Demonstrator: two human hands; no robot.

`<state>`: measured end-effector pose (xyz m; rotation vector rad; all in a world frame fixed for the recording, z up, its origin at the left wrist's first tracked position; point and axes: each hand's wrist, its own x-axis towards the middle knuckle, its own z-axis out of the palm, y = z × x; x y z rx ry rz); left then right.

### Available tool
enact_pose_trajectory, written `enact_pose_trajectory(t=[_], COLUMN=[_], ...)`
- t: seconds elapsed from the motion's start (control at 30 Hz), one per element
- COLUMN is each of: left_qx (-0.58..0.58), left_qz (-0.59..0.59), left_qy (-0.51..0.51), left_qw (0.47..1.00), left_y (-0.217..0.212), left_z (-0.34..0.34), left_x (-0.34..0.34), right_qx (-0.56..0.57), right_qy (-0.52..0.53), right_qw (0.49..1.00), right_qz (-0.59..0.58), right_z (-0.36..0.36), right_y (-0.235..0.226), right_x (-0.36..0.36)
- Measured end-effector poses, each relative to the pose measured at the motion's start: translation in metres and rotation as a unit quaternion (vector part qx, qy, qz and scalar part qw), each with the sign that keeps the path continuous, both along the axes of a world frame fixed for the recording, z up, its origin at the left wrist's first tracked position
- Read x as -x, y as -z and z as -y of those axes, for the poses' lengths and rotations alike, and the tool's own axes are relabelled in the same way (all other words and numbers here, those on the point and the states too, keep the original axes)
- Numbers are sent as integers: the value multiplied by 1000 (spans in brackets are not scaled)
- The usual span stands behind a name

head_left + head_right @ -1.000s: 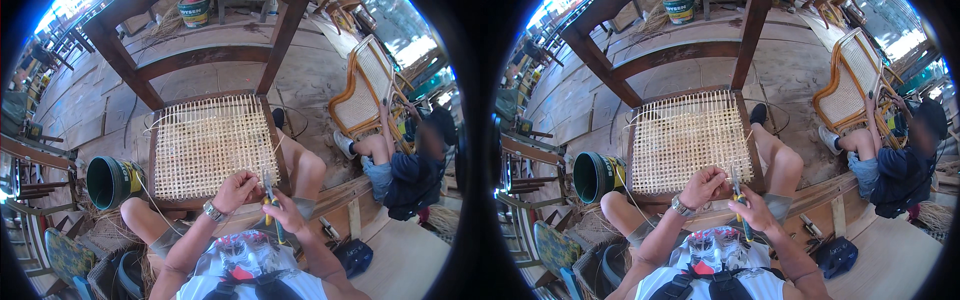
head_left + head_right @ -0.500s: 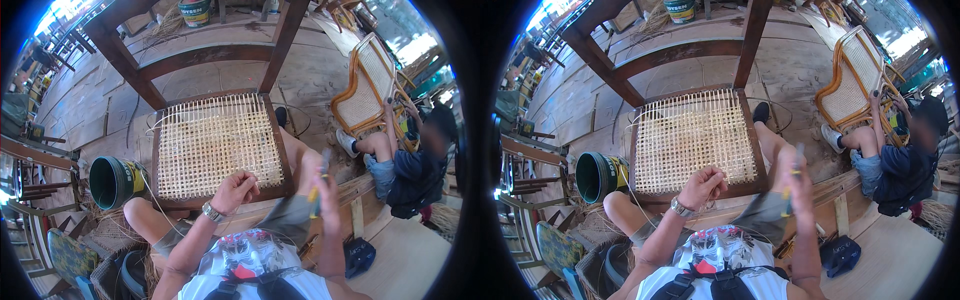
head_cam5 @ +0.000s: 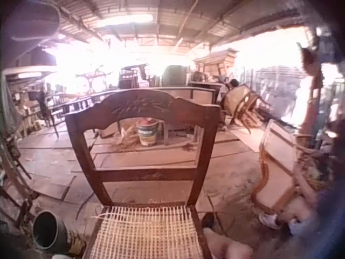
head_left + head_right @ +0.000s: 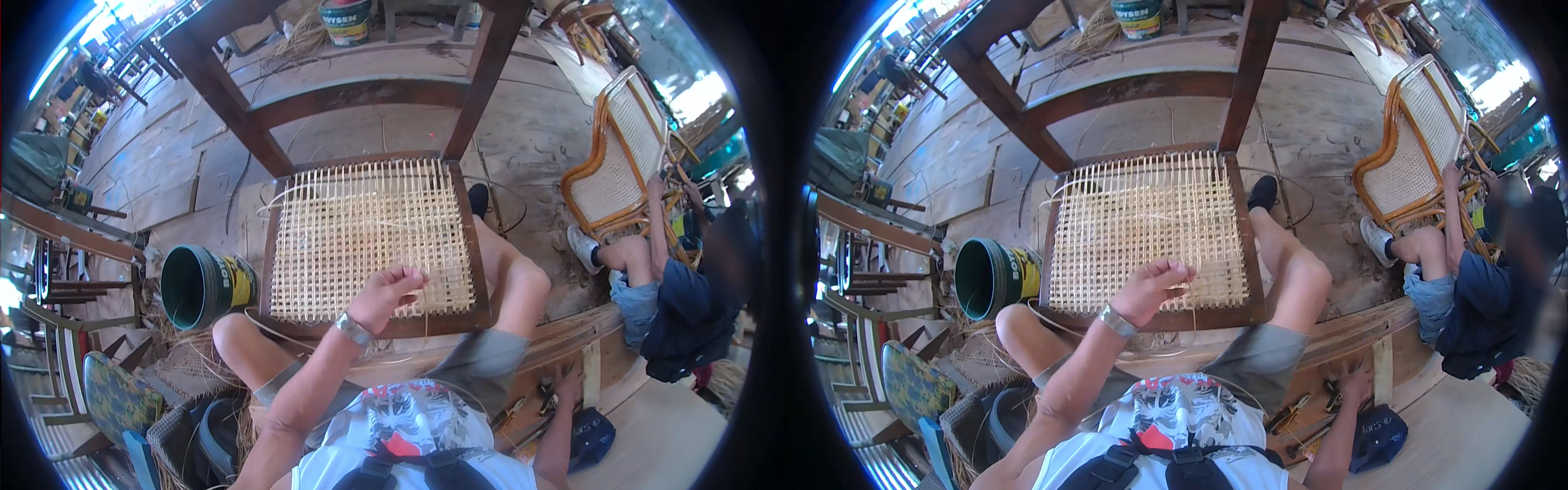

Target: The recorder is weaving a chair seat using thin strips of bamboo or wood.

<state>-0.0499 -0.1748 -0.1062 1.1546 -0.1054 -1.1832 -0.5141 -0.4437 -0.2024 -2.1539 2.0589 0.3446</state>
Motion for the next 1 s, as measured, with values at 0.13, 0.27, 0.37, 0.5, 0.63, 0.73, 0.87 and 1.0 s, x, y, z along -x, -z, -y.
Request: enact_pose_trajectory(t=[0.13, 0.27, 0.37, 0.5, 0.63, 0.73, 0.87, 1.0], left_qx=[8, 77, 81, 40, -12, -65, -172, -269], left_qz=[171, 156, -14, 189, 380, 586, 713, 677], left_qy=[36, -17, 34, -31, -25, -72, -117, 50], left_qw=[985, 985, 996, 981, 925, 804, 670, 683], left_y=[5, 5, -20, 3, -10, -21, -26, 3], left_z=[31, 64, 69, 68, 69, 68, 33, -20], left_x=[25, 59, 54, 35, 9, -54, -181, -231], right_qx=[-46, -201, -249, 47, 64, -354, -410, -354], right_qy=[-30, -276, -173, -345, -374, 35, 30, -76], right_qw=[869, 708, 661, 760, 748, 658, 630, 702], right_qz=[493, 619, 686, 549, 545, 664, 659, 613], right_z=[-34, -107, -118, -112, -91, -58, -39, -46], right_y=[-118, -156, -121, -123, -111, -102, -104, -112], right_x=[-158, -265, -291, -316, -338, -332, -344, -380])
